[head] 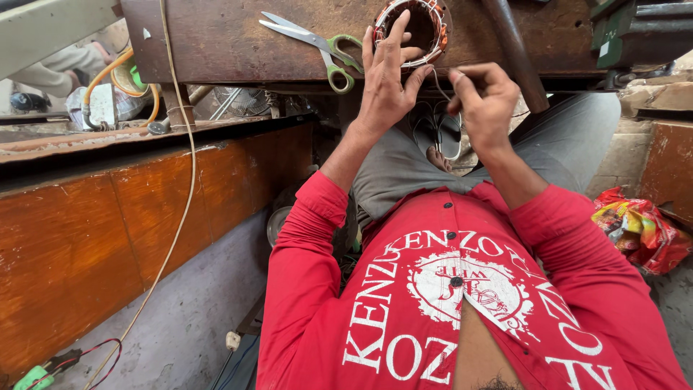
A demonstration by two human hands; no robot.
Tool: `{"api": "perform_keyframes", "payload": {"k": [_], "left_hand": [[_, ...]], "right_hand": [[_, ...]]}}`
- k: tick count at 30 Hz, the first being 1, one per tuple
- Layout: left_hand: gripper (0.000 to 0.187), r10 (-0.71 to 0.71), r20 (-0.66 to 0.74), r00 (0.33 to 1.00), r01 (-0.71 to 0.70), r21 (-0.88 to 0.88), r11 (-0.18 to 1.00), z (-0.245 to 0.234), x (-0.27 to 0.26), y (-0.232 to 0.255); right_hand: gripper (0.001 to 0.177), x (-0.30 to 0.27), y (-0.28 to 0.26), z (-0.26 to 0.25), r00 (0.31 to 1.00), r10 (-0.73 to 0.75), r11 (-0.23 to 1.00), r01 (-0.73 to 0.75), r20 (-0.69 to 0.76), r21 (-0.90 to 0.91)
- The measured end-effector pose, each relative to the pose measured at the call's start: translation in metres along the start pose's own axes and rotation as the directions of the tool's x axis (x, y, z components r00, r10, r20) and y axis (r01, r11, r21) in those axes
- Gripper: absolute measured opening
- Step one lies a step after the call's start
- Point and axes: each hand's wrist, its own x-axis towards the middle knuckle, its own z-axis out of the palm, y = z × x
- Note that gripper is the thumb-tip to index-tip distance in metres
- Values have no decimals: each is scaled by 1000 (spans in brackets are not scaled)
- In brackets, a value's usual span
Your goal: The person winds copper wire around a cylindrical stator core, using a hammer to tap the coils into place and scissors to trim the wire. The person continues winding and securing the wire around the stator.
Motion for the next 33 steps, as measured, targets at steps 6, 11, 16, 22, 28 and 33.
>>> {"api": "perform_keyframes", "payload": {"k": [6, 11, 16, 22, 28, 33], "left_hand": [[82, -53, -71, 996, 39, -184, 982, -3, -1, 8], [84, -55, -93, 994, 36, -192, 981, 3, -5, 1], [83, -71, -90, 993, 54, -177, 983, 7, -4, 0], [80, -23, -96, 995, 16, -71, 997, 5, -3, 3], [80, -10, -91, 996, 5, -55, 998, 6, -2, 6], [69, 91, 35, 995, -84, -159, 984, -13, 6, -12]], "right_hand": [[17, 23, -8, 13, 992, 121, 993, -121, 21, -14], [14, 10, -21, 18, 977, -138, 989, 145, 162, -29], [19, 20, -42, 30, 860, -430, 684, 510, 276, -522], [3, 23, -47, 34, 808, -523, 575, 569, 270, -588], [7, 10, -40, -11, 962, -243, 888, 170, 122, 427], [11, 4, -27, -50, 964, -130, 780, -45, 233, 624]]}}
